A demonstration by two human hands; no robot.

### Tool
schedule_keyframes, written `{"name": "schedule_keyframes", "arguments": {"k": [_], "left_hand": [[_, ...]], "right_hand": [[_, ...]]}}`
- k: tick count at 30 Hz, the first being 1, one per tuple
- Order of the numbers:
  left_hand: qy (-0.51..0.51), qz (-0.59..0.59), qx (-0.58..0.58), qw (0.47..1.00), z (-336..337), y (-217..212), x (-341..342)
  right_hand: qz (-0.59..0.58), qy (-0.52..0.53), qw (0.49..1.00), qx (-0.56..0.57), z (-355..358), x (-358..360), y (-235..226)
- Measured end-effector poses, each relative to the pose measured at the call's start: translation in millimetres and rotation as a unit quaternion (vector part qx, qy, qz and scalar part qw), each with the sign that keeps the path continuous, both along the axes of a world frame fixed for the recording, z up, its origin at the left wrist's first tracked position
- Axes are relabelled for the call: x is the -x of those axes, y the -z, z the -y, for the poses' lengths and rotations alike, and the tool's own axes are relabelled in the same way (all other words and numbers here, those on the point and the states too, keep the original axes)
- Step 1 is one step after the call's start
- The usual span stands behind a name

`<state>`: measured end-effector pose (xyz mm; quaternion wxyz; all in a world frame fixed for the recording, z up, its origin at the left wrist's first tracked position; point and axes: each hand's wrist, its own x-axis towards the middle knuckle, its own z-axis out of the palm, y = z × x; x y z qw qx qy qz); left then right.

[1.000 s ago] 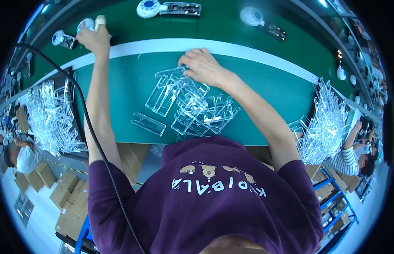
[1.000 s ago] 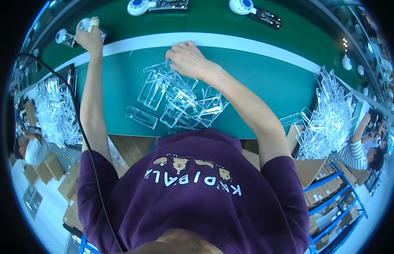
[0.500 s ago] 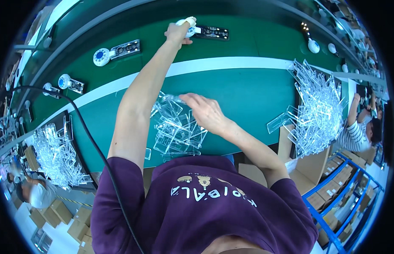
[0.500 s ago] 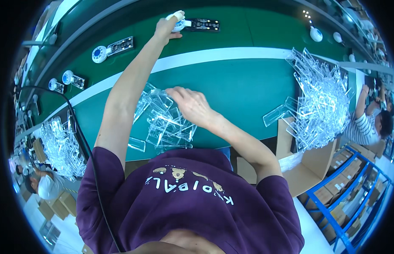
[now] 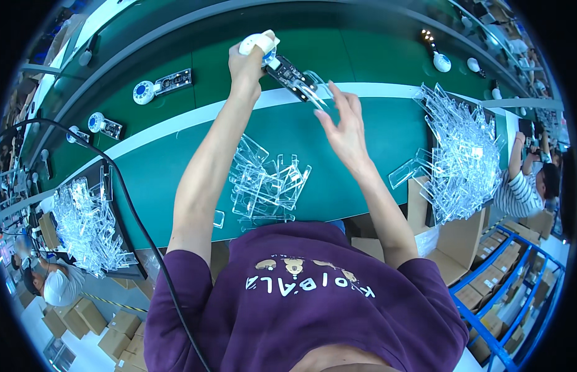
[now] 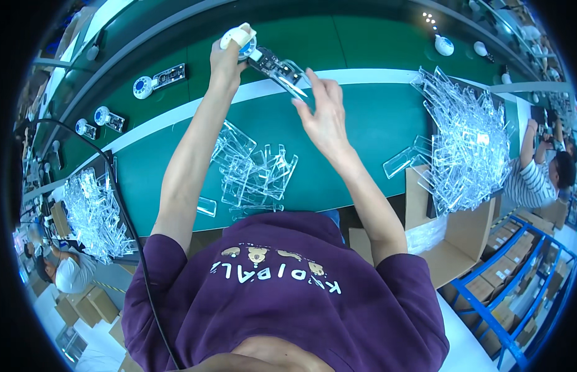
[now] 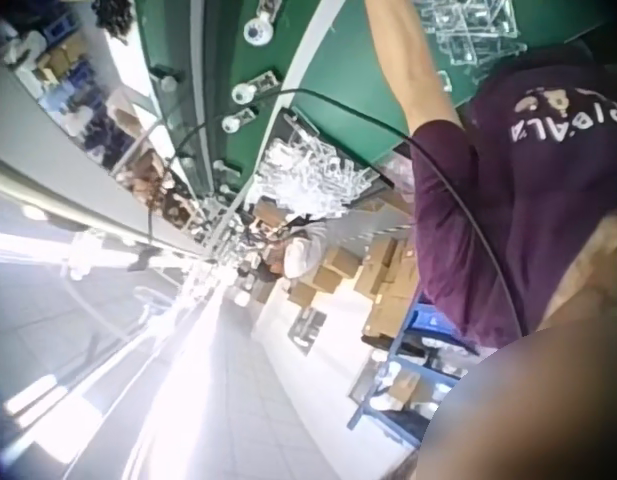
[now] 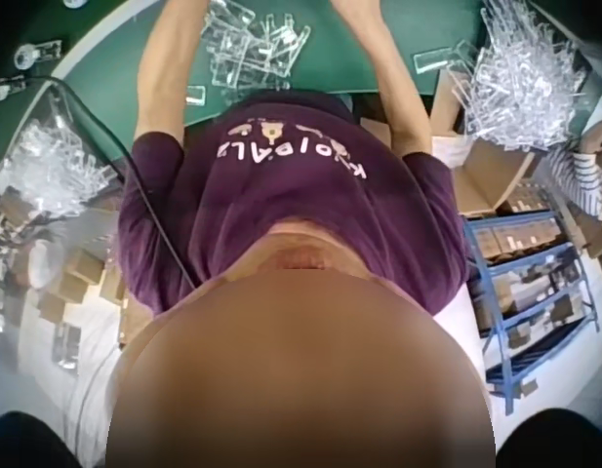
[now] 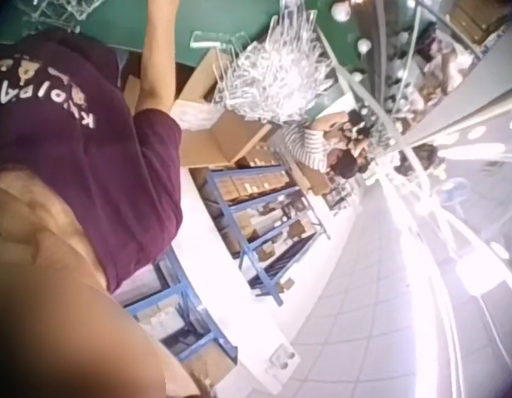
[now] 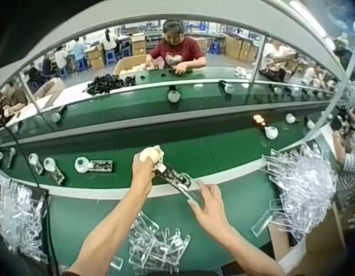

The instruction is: Assembling electronic components into plastic housings and packaging them into a shipping box with bubble wrap.

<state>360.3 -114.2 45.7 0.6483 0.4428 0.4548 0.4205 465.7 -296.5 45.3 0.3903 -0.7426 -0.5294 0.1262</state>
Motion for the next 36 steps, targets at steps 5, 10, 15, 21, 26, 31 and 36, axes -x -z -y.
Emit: {"name": "schedule_keyframes", "arguments": {"k": [5,10,15,21,26,31,36], "left_hand": [[-0.025,0.034,0.061,0.997,21.1,-11.6,7.7],[-0.032,0.024,0.056,0.998,28.1,-21.1,18.0],[-0.022,-0.017,0.008,1.0,31.5,-23.3,21.2],[-0.04,-0.038,-0.072,0.996,39.7,-35.9,18.7],[-0.054,0.118,-0.099,0.987,47.1,-34.7,24.4],[0.124,0.405,0.055,0.904,60.6,-21.0,38.8],[0.098,0.233,0.053,0.966,62.2,-15.3,38.7]], "right_hand": [[0.127,-0.005,0.99,-0.054,-24.9,30.1,-0.1],[0.148,-0.002,0.988,-0.039,-32.5,33.0,3.5],[0.159,0.003,0.987,-0.027,-31.5,34.2,5.7],[0.085,-0.026,0.995,-0.044,-33.3,27.5,4.3],[-0.038,-0.046,0.991,-0.118,-35.0,23.3,1.4],[0.045,-0.074,0.987,-0.133,-32.4,24.0,-16.2],[0.096,-0.049,0.99,-0.088,-26.0,37.2,-22.3]]}}
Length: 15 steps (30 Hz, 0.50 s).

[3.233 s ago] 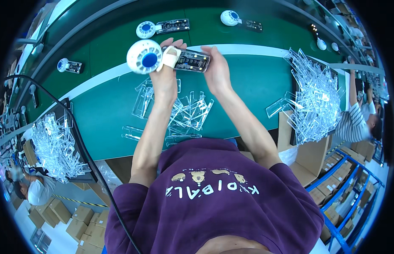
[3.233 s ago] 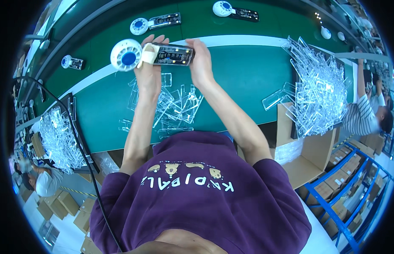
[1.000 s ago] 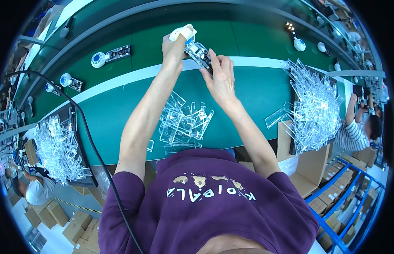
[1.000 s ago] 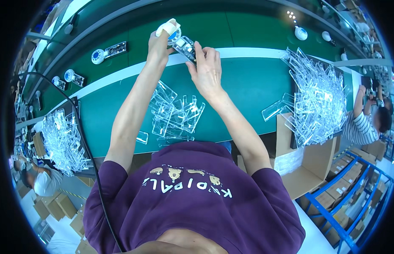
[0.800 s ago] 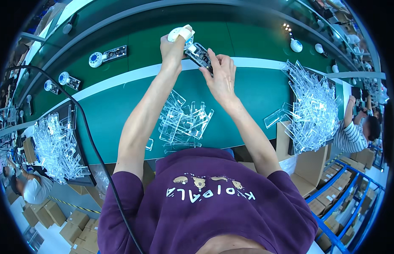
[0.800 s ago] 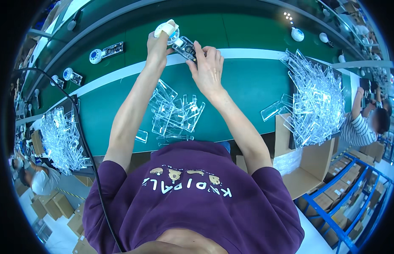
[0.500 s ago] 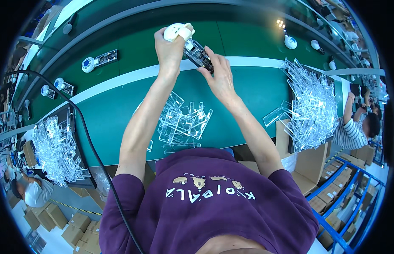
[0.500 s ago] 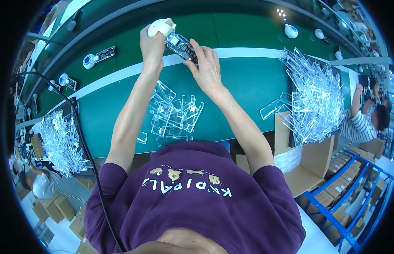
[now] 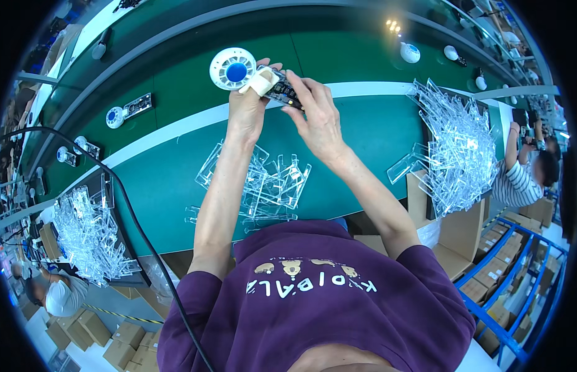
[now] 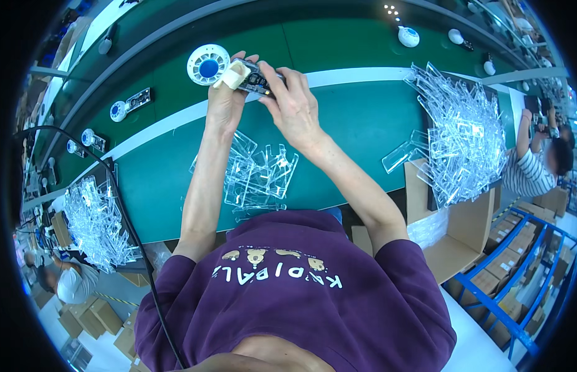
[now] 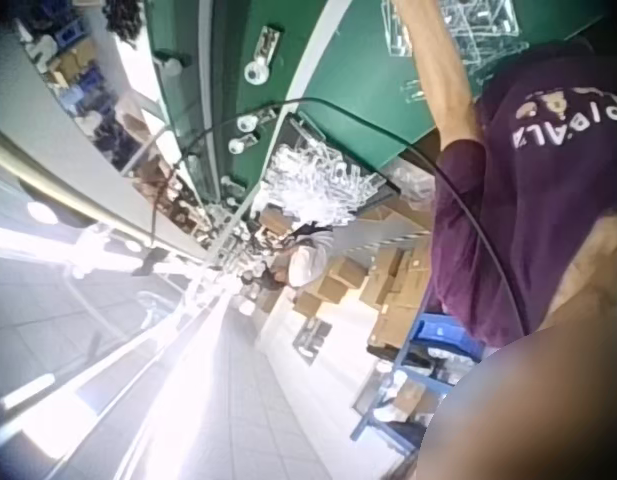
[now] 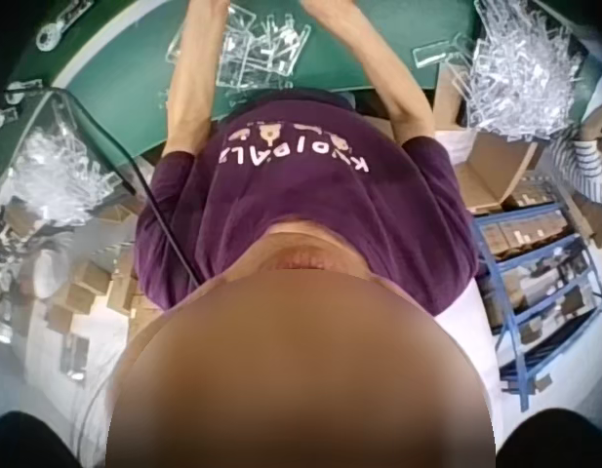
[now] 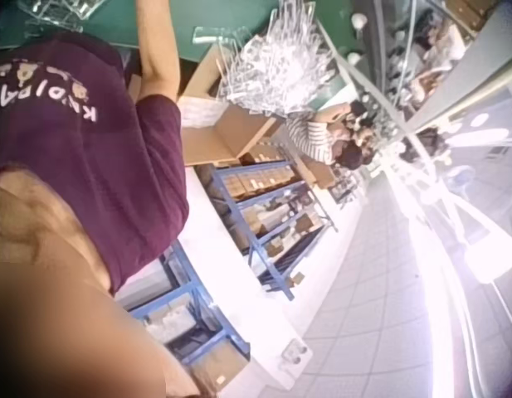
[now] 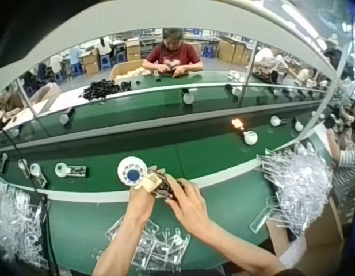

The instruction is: Assembling electronic components into plastic housings and packaging them into a shipping box with bubble wrap.

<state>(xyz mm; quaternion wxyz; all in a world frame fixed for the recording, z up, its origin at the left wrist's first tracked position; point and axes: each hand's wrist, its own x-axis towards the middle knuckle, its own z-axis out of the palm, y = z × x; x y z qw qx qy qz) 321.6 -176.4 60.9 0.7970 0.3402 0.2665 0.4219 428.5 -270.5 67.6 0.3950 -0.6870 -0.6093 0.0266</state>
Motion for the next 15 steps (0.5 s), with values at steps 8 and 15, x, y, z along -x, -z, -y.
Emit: {"name": "schedule_keyframes", "arguments": {"k": [8,15], "left_hand": [[-0.081,-0.006,-0.054,0.995,11.8,-11.5,0.8],[-0.119,-0.115,-0.279,0.946,50.6,-30.2,3.5]], "right_hand": [[-0.064,-0.022,0.996,-0.062,-3.1,8.4,-1.2],[-0.725,0.08,0.681,-0.068,-16.7,4.1,7.2]]}}
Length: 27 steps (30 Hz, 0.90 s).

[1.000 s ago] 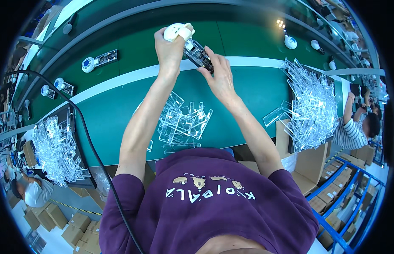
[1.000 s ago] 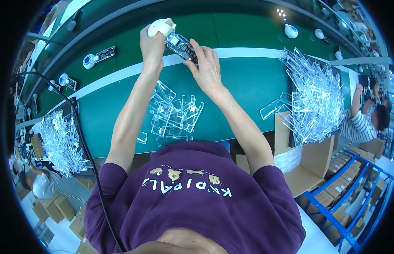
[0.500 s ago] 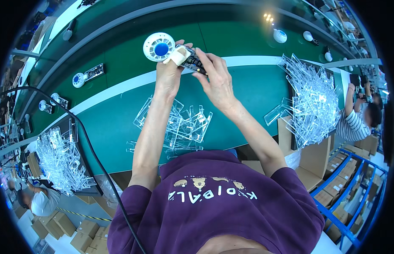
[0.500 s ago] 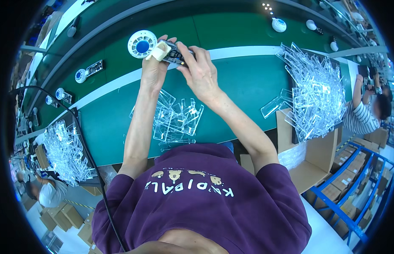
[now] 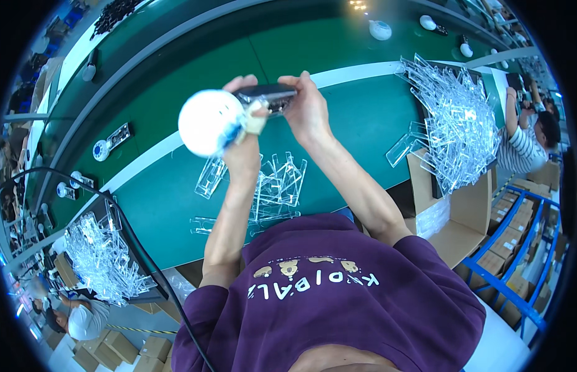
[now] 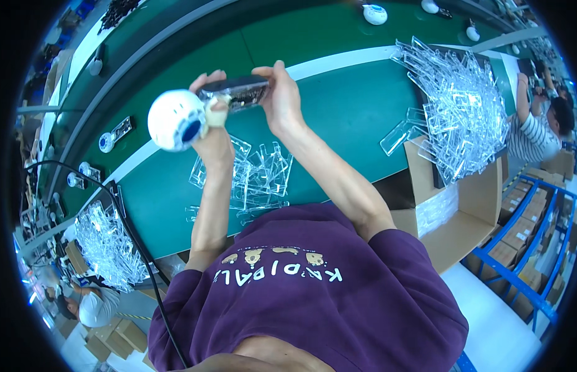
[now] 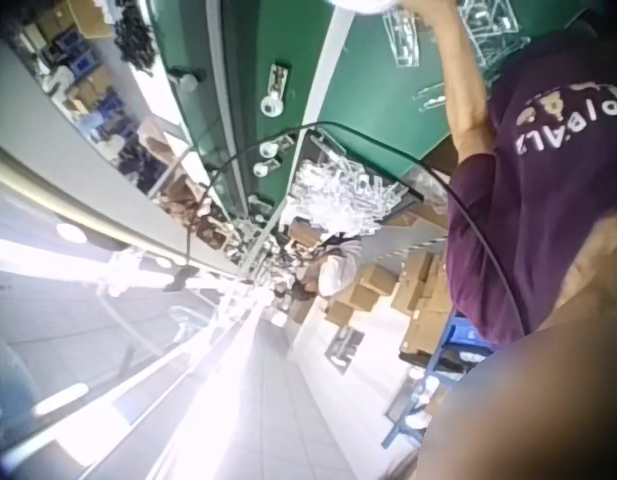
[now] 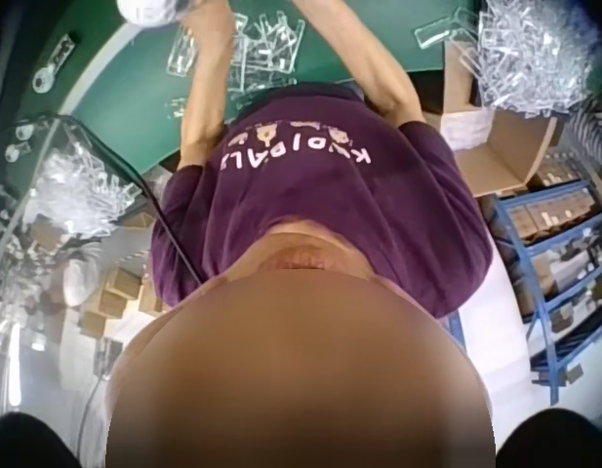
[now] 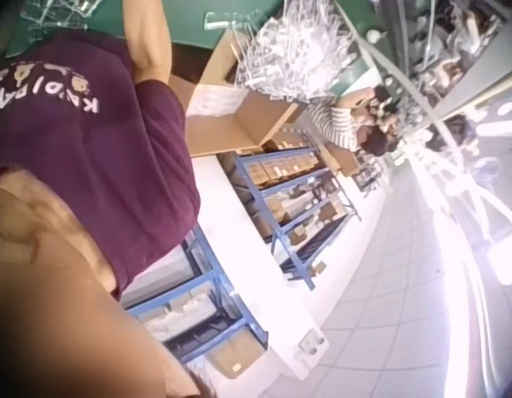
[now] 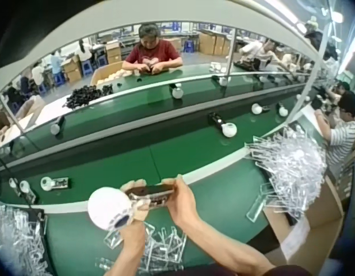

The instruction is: Assembling electronic components into plastic housings and packaging them into a shipping box with bubble wrap.

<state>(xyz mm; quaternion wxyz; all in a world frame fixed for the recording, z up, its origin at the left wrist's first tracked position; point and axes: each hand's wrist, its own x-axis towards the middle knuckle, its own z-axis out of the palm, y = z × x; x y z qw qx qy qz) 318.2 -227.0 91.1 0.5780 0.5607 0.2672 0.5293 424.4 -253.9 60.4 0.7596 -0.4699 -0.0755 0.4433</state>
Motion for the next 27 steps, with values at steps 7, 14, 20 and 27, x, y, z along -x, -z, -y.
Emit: {"name": "schedule_keyframes", "arguments": {"k": [7,14,20,27], "left_hand": [[0.029,-0.105,-0.271,0.956,14.1,-1.5,9.2],[0.032,-0.089,-0.121,0.988,15.8,1.9,10.6],[-0.072,-0.061,0.02,0.995,-32.2,24.3,3.8],[-0.091,-0.217,0.259,0.937,-192.6,89.1,88.1]], "right_hand": [[-0.067,0.033,0.995,-0.066,-7.4,9.3,-26.5],[0.019,-0.006,0.993,-0.119,-16.9,-10.5,5.6],[-0.026,-0.002,0.999,0.029,-54.4,0.5,42.3],[0.589,-0.301,0.75,0.035,-40.8,40.8,76.9]]}}
